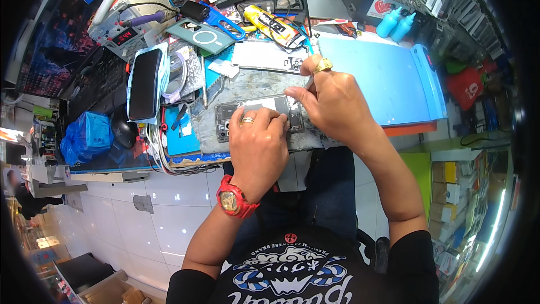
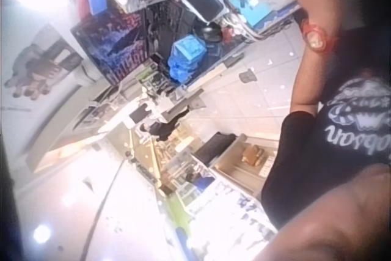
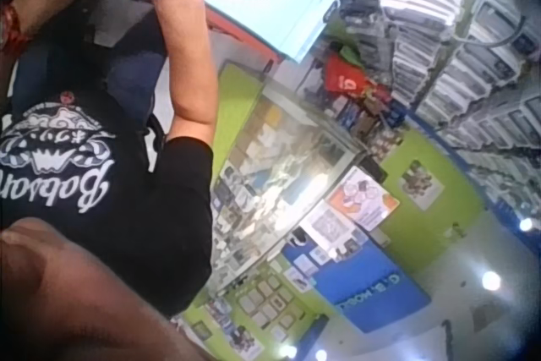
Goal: The person unscrews and removes a small internal component from a mobile phone using a screwdriver and a pry tool, then tests the screen by swiping and tapping before re-attaching a connector.
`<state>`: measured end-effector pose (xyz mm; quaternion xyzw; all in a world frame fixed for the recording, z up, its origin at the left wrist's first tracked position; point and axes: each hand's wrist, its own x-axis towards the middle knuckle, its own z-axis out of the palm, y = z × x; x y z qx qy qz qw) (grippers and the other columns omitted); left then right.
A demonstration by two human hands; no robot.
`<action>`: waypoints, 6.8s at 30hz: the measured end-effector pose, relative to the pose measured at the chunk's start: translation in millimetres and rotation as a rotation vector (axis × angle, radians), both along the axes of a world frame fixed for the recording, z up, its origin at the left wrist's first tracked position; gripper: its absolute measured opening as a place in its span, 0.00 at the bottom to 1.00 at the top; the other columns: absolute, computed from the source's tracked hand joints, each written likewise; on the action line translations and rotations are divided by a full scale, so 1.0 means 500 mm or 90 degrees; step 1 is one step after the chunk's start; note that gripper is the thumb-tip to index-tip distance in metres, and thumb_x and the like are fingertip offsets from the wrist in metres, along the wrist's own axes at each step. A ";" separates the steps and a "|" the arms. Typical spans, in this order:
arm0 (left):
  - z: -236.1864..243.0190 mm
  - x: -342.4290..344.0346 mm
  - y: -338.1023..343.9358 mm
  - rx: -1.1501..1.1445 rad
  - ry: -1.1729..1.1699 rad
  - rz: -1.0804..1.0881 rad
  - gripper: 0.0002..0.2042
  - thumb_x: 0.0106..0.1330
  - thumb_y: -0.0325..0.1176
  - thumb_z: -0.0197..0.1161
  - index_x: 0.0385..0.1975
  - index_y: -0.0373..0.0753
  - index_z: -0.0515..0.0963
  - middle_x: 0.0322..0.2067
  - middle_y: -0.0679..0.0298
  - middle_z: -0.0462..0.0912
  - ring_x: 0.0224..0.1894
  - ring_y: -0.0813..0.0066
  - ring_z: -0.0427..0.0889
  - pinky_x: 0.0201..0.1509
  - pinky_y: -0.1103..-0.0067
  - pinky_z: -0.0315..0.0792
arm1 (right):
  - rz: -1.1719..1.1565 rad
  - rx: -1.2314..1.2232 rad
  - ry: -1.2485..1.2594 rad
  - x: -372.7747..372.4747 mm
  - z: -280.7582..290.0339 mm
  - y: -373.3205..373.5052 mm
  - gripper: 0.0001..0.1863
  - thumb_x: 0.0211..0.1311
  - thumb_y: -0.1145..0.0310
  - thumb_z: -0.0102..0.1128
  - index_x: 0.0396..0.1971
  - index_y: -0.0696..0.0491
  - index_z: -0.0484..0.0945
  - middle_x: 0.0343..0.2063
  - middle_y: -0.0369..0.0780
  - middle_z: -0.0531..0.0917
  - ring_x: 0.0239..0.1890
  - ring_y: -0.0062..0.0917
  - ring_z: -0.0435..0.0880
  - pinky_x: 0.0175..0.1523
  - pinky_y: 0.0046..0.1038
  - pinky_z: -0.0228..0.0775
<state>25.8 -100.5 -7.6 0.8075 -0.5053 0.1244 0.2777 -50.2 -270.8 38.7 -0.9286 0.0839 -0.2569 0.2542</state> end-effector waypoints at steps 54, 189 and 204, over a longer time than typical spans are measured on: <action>0.021 0.036 -0.024 0.039 0.034 -0.044 0.08 0.64 0.32 0.70 0.41 0.39 0.83 0.41 0.57 0.81 0.47 0.54 0.81 0.70 0.53 0.62 | 0.007 0.116 -0.010 -0.016 0.017 0.016 0.19 0.60 0.82 0.69 0.49 0.62 0.74 0.34 0.47 0.86 0.35 0.35 0.90 0.40 0.32 0.83; 0.007 0.025 -0.017 0.016 -0.024 -0.053 0.05 0.62 0.27 0.70 0.37 0.38 0.87 0.35 0.64 0.84 0.41 0.60 0.81 0.60 0.62 0.69 | -0.067 -0.064 -0.082 0.004 -0.016 -0.021 0.15 0.61 0.74 0.73 0.41 0.63 0.76 0.28 0.48 0.84 0.26 0.39 0.88 0.33 0.34 0.79; 0.000 0.018 -0.018 0.010 -0.034 -0.026 0.03 0.64 0.28 0.66 0.34 0.38 0.85 0.34 0.63 0.81 0.42 0.61 0.82 0.66 0.56 0.68 | -0.037 -0.059 0.017 0.012 0.008 -0.026 0.13 0.63 0.75 0.68 0.41 0.64 0.75 0.31 0.51 0.85 0.34 0.48 0.87 0.40 0.41 0.77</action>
